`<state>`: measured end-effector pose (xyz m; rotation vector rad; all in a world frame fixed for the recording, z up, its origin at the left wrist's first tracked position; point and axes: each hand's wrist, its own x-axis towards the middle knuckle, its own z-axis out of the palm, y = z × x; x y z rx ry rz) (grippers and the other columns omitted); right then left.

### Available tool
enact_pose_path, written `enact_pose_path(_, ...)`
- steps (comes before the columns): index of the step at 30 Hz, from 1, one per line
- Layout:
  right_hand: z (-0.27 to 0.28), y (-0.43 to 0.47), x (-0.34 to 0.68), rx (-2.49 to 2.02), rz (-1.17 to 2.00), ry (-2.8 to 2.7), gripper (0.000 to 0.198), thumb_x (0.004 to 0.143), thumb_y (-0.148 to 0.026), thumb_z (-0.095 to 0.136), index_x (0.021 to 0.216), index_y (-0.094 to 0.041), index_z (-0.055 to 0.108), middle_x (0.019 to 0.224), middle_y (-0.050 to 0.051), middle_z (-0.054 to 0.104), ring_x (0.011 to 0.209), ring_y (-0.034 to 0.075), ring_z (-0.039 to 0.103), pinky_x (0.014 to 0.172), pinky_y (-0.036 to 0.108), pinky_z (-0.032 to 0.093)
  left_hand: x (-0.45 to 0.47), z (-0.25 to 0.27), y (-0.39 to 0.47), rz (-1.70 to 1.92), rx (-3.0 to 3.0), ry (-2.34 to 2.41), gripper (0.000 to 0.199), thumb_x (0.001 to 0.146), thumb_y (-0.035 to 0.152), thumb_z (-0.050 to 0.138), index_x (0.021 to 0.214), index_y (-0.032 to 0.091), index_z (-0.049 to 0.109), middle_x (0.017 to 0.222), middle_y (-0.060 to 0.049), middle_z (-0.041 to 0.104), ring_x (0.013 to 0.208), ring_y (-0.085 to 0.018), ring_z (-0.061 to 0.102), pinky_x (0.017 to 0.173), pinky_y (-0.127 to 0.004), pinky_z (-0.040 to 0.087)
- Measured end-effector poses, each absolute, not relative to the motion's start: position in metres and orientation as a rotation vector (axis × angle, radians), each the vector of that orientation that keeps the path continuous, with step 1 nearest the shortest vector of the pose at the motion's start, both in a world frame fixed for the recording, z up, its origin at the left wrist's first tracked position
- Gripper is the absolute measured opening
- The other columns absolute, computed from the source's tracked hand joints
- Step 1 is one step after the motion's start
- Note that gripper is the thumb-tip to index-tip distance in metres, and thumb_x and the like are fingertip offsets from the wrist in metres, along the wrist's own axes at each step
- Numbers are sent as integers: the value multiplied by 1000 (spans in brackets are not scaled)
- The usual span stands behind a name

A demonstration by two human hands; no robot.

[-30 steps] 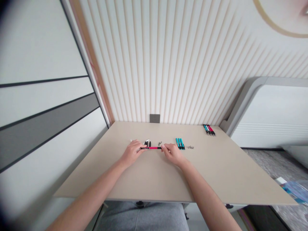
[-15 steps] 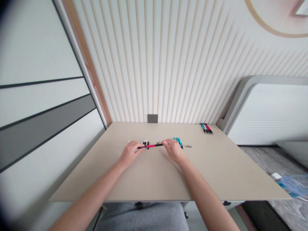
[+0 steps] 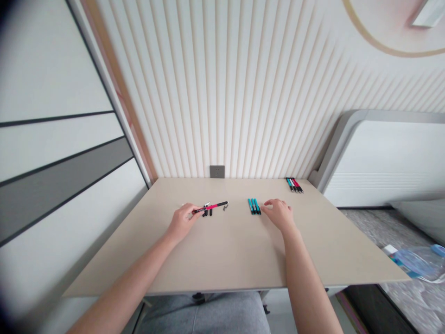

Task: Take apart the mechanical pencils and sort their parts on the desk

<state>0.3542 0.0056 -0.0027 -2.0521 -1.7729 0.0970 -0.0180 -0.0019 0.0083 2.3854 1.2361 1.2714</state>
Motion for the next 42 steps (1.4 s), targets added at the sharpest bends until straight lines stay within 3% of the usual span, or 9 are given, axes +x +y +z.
enact_pose_path(14,-7,11,358,-2010,147,-1716,20,79,-41,61,81,-24,73,99,8,70,104,31,58,88,46,37,-18,6,0,1279,2369,1252,8,87,25,63,87,19,67,78,-2,67,73,-15,60,68,-26,45)
enact_pose_path(22,0,9,302,-1392,625,-1494,41,78,-55,60,89,-17,71,84,8,72,70,20,61,67,34,48,-15,8,-2,1272,2375,1212,8,87,26,63,87,19,67,77,-2,67,71,-16,61,67,-26,46)
enact_pose_path(29,-6,-1,259,-1184,753,-1493,35,78,-52,65,91,-19,71,94,8,72,83,21,64,79,36,49,-16,1,1,1259,2396,1160,10,87,28,64,87,19,67,77,-3,66,72,-16,61,67,-26,45)
enact_pose_path(42,-15,-3,251,-1098,903,-1503,38,76,-53,68,94,-20,71,94,8,71,80,19,63,73,34,51,-15,8,-5,1229,2369,1142,11,87,27,63,88,19,70,75,-3,66,71,-16,61,66,-26,45)
